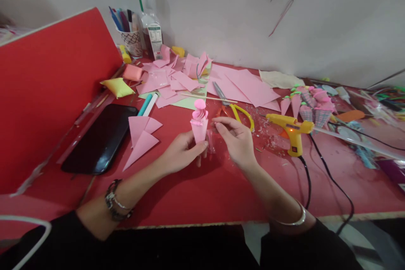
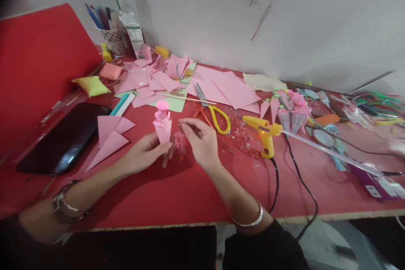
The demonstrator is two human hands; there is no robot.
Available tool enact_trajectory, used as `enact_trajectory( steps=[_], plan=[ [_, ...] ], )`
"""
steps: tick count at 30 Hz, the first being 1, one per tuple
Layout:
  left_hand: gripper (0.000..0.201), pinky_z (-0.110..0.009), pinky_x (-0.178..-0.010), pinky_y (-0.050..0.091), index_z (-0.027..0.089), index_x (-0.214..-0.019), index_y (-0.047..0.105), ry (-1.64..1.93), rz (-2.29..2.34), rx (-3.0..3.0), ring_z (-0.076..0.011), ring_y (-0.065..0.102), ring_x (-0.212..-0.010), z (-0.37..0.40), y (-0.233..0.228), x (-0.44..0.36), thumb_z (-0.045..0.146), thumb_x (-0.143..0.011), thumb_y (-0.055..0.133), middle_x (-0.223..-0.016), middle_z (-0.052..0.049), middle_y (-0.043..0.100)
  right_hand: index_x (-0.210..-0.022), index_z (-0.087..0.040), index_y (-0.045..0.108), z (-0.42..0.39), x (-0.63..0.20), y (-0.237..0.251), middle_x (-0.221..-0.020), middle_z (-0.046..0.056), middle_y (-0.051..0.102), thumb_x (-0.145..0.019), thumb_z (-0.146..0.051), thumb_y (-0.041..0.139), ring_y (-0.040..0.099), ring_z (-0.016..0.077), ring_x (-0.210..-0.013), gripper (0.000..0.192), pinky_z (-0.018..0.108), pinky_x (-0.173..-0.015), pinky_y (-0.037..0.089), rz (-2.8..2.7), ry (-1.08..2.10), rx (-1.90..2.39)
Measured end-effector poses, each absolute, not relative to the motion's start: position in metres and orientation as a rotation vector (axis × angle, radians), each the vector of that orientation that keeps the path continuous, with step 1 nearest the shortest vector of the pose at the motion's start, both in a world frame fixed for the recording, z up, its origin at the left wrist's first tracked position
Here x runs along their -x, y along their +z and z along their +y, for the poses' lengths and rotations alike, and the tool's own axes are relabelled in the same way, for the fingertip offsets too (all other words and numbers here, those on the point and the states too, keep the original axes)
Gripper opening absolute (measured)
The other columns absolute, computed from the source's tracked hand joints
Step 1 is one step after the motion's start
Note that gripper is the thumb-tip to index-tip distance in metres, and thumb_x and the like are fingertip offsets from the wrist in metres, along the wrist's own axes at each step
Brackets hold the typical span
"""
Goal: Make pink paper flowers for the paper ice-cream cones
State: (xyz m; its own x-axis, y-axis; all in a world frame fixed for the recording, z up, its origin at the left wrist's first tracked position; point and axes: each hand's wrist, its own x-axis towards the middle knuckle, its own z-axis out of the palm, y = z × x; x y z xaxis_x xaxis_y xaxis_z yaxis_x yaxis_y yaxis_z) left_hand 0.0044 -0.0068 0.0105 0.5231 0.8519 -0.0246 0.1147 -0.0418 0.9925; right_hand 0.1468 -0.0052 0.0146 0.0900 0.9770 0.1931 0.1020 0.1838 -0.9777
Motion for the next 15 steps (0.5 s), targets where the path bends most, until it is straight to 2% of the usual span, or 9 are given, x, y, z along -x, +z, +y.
enact_trajectory(
  steps=[10, 15],
  plan=[
    [0.018, -0.017, -0.043, 0.039, 0.017, -0.064, 0.044, 0.759, 0.862, -1.543, -0.0043, 0.048, -0.039, -0.008, 0.008, -0.008, 0.023, -0.079, 0.038, -0.057, 0.005, 0.052, -0.078, -0.026, 0.064, -0.017, -0.144, 0.021, -0.078, -0.003, 0.066, -0.072, -0.014, 0.057, 0.059, 0.0116, -0.071, 0.015, 0.028, -0.065, 0.049, -1.518, 0.55, 1.112],
    [0.018, -0.017, -0.046, 0.039, 0.017, -0.062, 0.045, 0.758, 0.861, -1.605, -0.005, 0.048, -0.041, -0.009, 0.01, -0.008, 0.019, -0.079, 0.038, -0.049, 0.006, 0.049, -0.075, -0.028, 0.063, -0.018, -0.144, 0.024, -0.071, -0.004, 0.062, -0.072, -0.016, 0.058, 0.056, 0.0121, -0.068, 0.013, 0.03, -0.063, 0.046, -1.609, 0.46, 1.079]
  ],
)
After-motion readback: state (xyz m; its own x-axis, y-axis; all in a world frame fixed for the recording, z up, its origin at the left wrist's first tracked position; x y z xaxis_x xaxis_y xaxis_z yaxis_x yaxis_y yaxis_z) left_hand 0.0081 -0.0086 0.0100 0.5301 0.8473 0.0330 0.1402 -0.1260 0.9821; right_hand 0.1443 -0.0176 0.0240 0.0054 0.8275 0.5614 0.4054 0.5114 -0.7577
